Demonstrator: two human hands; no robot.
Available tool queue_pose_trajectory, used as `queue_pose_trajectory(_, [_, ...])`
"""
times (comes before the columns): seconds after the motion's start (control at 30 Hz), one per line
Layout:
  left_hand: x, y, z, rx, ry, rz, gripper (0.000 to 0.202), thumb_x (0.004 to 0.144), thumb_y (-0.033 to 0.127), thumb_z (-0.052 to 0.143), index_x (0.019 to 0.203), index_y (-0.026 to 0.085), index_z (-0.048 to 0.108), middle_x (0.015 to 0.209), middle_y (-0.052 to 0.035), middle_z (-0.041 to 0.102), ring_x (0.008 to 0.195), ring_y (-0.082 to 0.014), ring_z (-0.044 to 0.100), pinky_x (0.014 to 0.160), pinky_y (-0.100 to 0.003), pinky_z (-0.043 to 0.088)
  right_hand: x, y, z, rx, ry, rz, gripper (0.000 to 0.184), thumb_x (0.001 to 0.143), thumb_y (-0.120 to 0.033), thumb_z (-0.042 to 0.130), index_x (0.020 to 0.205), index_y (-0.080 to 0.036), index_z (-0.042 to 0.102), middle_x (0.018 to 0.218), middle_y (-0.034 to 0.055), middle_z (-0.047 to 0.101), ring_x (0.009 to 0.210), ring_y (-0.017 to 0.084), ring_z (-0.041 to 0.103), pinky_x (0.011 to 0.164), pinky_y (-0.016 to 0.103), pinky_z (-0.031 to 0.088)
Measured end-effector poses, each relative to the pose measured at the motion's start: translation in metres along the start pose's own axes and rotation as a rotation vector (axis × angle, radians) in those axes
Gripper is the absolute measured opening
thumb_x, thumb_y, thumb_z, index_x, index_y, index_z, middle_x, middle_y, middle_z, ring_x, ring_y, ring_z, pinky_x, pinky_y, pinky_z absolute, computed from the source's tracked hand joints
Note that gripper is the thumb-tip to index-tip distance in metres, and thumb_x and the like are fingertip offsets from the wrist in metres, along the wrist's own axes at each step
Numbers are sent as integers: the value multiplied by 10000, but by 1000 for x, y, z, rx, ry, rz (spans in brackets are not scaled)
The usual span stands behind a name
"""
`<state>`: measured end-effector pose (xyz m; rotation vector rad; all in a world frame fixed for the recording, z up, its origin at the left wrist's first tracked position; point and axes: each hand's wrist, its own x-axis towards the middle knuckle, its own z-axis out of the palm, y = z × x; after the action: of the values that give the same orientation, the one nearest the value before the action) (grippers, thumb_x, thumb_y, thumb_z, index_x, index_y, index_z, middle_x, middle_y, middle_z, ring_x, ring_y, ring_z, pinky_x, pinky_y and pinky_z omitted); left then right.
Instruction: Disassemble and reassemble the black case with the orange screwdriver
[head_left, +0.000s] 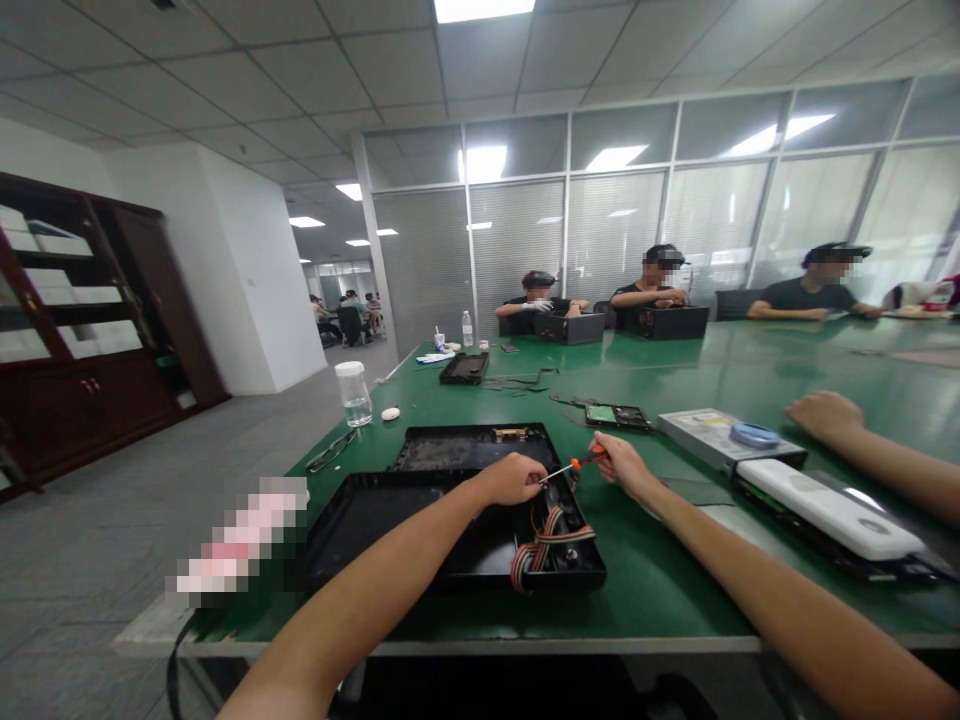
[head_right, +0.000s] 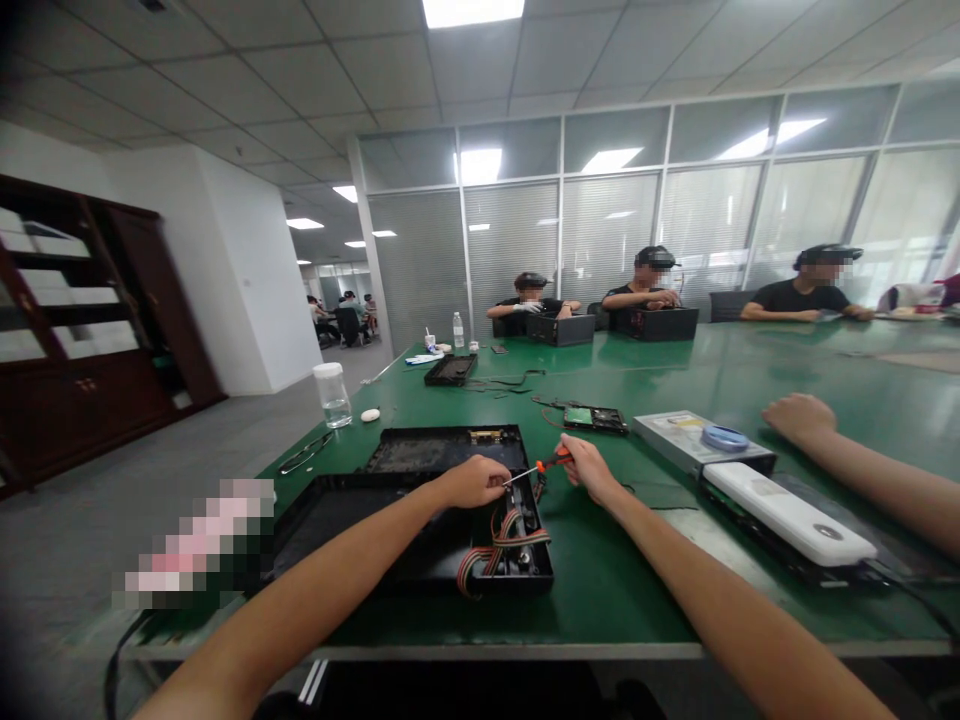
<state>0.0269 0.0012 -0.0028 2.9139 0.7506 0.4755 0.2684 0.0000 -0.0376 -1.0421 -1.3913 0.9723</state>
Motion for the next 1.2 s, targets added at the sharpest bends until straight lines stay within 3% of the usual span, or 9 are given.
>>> queue_pose_trajectory(0.17, [0,-4,-1,-80,-11,18,161,761,174,537,881,157,644,859,-24,651,774,-121,575,729,-187,393,11,-18,-4,258,105,-56,348,786,-544,406,674,-215,426,413,-98,246,314,77,270,320,204,300])
queue_pose_trajectory(0.43, [2,2,-23,-333,29,-109,164,759,209,551,853,128,659,816,-22,657,747,-115,580,700,-176,410,7,-27,-14,460,87,-9,199,729,-370,598,811,-208,518,722,8,558,535,102,510,485,245,485])
queue_pose_trajectory(0.6, [-4,-14,-58,-382,-62,-190,196,689,251,612,815,112,669,708,-16,645,631,-106,551,595,-180,397,0,-31,2,373,-2,-18,286,663,-324,662,665,-205,401,568,-60,424,423,59,396,349,172,340])
queue_pose_trajectory(0.7, [-12,-31,-65,-419,-222,-270,188,626,231,651,782,128,670,689,-10,646,612,-103,546,565,-182,392,-4,-34,9,295,-49,-17,350,747,-453,545,608,-200,347,485,-89,300,347,36,250,300,155,173])
queue_pose_trajectory(0.83, [-24,-43,-62,-324,-667,-460,152,532,216,698,666,154,664,622,-11,638,523,-104,514,476,-192,354,-8,-37,18,187,-61,-28,404,775,-529,468,580,-197,345,445,-91,273,343,43,234,316,172,166])
queue_pose_trajectory(0.93, [-26,-40,-62,-229,-805,-525,170,512,270,722,600,151,636,584,-12,623,479,-96,470,442,-191,315,-9,-37,22,94,-65,-36,412,759,-540,485,576,-195,353,439,-90,282,345,45,241,332,182,173])
queue_pose_trajectory(1.0, [-24,-35,-65,-141,-699,-487,237,532,349,719,576,144,610,535,1,590,466,-89,445,447,-192,304,-10,-37,22,26,-68,-53,415,758,-543,481,570,-196,355,437,-90,275,347,49,243,344,193,173])
queue_pose_trajectory(1.13, [-17,-32,-71,63,-66,-346,387,756,488,502,640,130,592,588,-3,563,545,-95,462,528,-198,332,-21,-50,23,-214,-32,-214,456,812,-529,389,505,-199,324,431,-69,274,384,69,270,397,220,226])
queue_pose_trajectory(1.2, [-15,-35,-70,96,110,-310,380,828,460,405,785,140,604,698,-14,586,620,-105,491,572,-199,348,-38,-64,29,-429,-102,-367,457,836,-475,381,482,-191,326,451,-49,321,424,79,311,449,229,264])
